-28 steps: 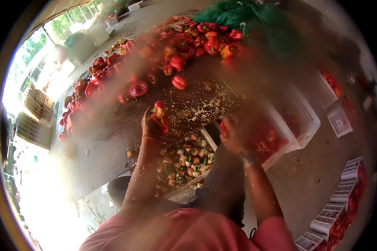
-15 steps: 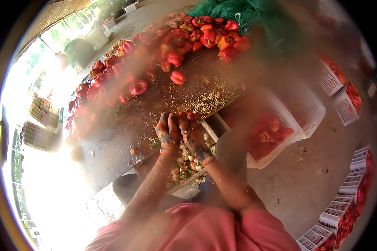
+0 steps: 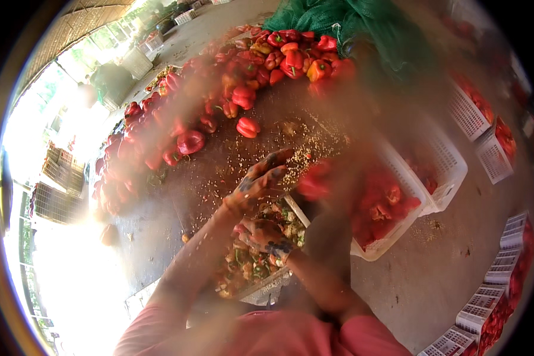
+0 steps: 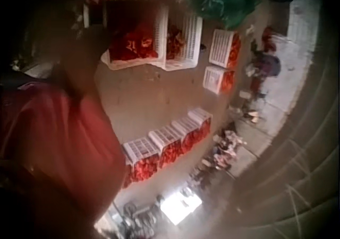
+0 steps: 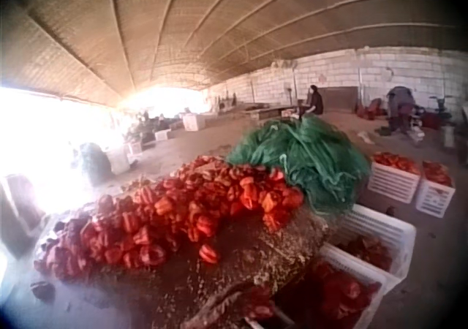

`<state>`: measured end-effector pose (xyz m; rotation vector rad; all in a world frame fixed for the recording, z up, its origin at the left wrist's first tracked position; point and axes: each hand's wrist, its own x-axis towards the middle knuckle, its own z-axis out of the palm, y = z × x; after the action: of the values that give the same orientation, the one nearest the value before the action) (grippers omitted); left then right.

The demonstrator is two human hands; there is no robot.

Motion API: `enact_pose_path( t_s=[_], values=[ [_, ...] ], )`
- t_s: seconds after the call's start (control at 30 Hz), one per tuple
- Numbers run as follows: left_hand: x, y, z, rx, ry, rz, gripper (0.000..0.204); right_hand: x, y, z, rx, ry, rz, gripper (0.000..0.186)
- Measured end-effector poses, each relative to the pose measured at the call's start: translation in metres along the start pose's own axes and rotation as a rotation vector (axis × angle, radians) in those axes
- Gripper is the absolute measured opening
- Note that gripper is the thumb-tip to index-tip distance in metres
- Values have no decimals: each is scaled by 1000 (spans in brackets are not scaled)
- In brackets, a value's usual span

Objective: The person repeatedly picks red bell peppers from a pile on a table, removes the stems and seeds by hand, and places the cleaned peppers into a white basket. The process continues throughout the clip with a steady accumulation of prepared peppers.

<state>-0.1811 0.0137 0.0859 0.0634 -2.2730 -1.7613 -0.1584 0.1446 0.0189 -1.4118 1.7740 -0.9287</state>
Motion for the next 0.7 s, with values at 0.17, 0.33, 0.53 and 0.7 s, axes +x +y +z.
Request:
enact_pose_path(
  t_s=[0.17,0.33,0.53,0.7],
  values=[
    [86,-93,-88,885,557,-312,46,1,20,29,-589,-29,-199,47],
    [122,-131,-92,1040,399,-481,38,11,11,10,-66,-162,217,40],
    [-1,-122,-105,752,-28,-4,28,16,49,22,504,520,81,32],
    [-109,-93,-105,641,113,-218,56,26,43,14,-137,540,-99,35]
  ],
)
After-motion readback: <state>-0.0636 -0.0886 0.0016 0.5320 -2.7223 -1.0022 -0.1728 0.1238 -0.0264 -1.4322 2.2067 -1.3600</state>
